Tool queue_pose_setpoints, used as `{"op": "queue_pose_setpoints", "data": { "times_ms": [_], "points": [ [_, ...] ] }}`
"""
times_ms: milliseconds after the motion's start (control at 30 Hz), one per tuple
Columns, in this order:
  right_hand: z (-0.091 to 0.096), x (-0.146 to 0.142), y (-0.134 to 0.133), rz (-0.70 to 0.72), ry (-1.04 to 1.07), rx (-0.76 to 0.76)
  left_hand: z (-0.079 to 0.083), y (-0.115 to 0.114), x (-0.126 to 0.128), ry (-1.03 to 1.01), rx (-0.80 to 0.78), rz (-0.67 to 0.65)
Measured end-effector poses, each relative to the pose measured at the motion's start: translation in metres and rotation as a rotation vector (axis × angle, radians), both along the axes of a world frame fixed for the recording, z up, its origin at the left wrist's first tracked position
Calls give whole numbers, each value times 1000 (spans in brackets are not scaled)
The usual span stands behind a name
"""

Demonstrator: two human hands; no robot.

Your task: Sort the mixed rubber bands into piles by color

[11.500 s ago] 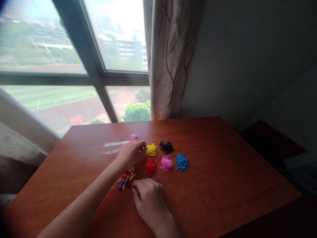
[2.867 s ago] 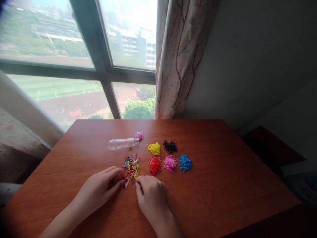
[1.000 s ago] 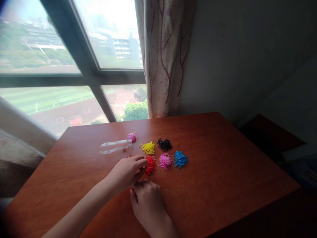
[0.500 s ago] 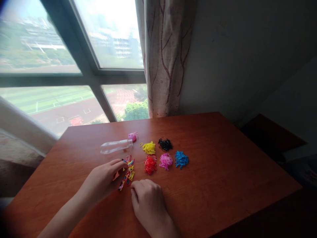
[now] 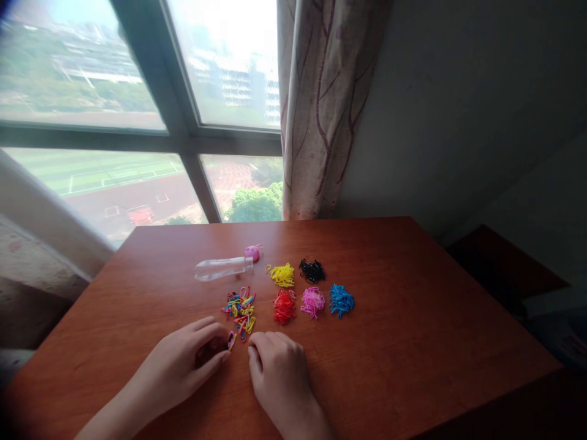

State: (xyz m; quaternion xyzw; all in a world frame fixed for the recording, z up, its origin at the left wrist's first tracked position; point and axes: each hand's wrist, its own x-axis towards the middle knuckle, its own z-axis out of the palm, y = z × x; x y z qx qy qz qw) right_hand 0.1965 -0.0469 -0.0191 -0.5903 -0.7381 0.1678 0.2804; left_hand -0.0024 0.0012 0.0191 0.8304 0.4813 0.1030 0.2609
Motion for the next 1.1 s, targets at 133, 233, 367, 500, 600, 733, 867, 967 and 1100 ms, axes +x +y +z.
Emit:
{"op": "queue_pose_setpoints", "data": {
  "times_ms": [133,233,367,500,600,733,867,967,1100],
  "points": [
    [-1,0,0,1,7,10,-3,0,1,14,20,-5],
    [-1,1,0,4,11,7,-4,0,1,12,23,-10],
    [0,1,-1,4,20,-1,-5,1,1,26,21,-16],
    [-1,1,-2,1,28,-5,-7,1,1,35,37,-13],
    [-2,1,-2,3,34,-16,-9,1,1,20,50,-11],
    [-2,1,-2,6,42,-22,-11,2,0,-33,31,-5],
    [-2,1,-1,4,34,-13,-13,2,-3,-69,-9,21],
    [-2,1,-1,5,33,-10,-14,2,-3,-83,-20,52],
    [-3,1,-1,11,45,-3,-11,1,0,-127,-26,44]
  ]
}}
